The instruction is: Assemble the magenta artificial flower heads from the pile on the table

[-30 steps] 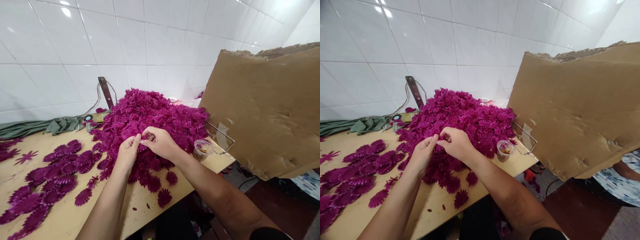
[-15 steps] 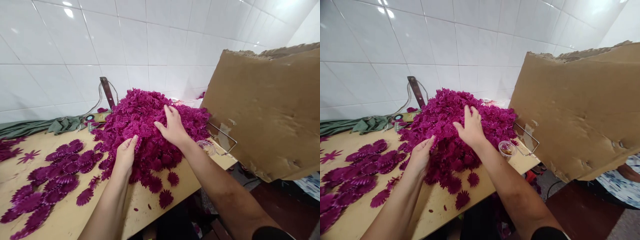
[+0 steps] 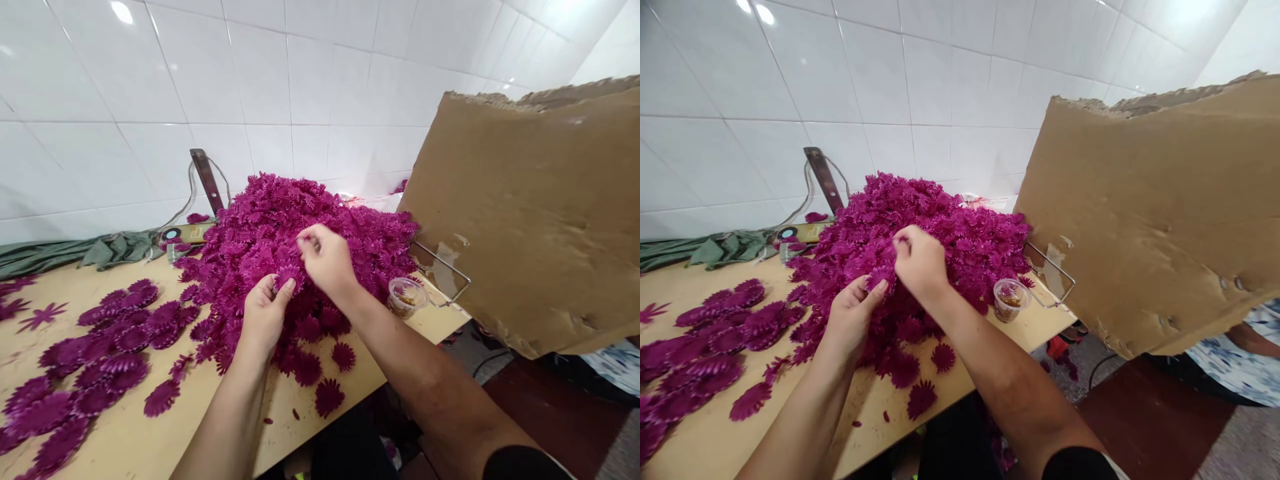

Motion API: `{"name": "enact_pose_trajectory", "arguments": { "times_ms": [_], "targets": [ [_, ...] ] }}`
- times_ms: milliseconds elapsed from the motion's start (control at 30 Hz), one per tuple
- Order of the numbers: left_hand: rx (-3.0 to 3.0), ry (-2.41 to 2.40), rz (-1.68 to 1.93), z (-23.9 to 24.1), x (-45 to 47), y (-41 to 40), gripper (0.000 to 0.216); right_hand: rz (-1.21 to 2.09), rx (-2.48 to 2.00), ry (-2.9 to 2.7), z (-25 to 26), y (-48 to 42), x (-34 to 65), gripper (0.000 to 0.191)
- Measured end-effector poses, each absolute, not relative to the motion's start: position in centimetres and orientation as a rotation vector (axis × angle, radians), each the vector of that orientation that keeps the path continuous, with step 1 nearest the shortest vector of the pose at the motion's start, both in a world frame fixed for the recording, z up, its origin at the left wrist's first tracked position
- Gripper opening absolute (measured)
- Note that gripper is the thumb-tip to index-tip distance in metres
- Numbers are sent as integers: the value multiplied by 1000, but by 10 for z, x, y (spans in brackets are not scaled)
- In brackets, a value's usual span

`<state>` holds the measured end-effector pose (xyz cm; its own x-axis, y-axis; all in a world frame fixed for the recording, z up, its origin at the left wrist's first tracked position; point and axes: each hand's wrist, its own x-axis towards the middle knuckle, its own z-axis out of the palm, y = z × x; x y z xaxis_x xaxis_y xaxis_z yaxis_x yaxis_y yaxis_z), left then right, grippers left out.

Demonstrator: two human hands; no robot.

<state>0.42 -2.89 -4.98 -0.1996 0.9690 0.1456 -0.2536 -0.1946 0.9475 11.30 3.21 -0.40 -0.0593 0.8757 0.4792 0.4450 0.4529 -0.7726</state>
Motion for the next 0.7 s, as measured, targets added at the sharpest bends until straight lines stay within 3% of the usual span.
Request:
{"name": "enact_pose_trajectory", "arguments": {
  "times_ms": [67,200,400,533,700],
  "targets": [
    [1034,1095,1591,-51,3,-28,32,420,-1254,-1613,2,42,122,18],
    [903,1138,1594,-52,-2,-24,39,372,-1248,-1775,9,35,134,45],
    [910,1106,1536,-47,-5,-19,44,848,-928,-2038,-3,0,116,12],
    [989,1056,1483,-44,-1,-25,41,805,-994,-1874,-10,8,109,4],
    [1043,1092,1601,-46,1,-32,35,506,-1235,-1657,-3,39,122,11]
  ]
}}
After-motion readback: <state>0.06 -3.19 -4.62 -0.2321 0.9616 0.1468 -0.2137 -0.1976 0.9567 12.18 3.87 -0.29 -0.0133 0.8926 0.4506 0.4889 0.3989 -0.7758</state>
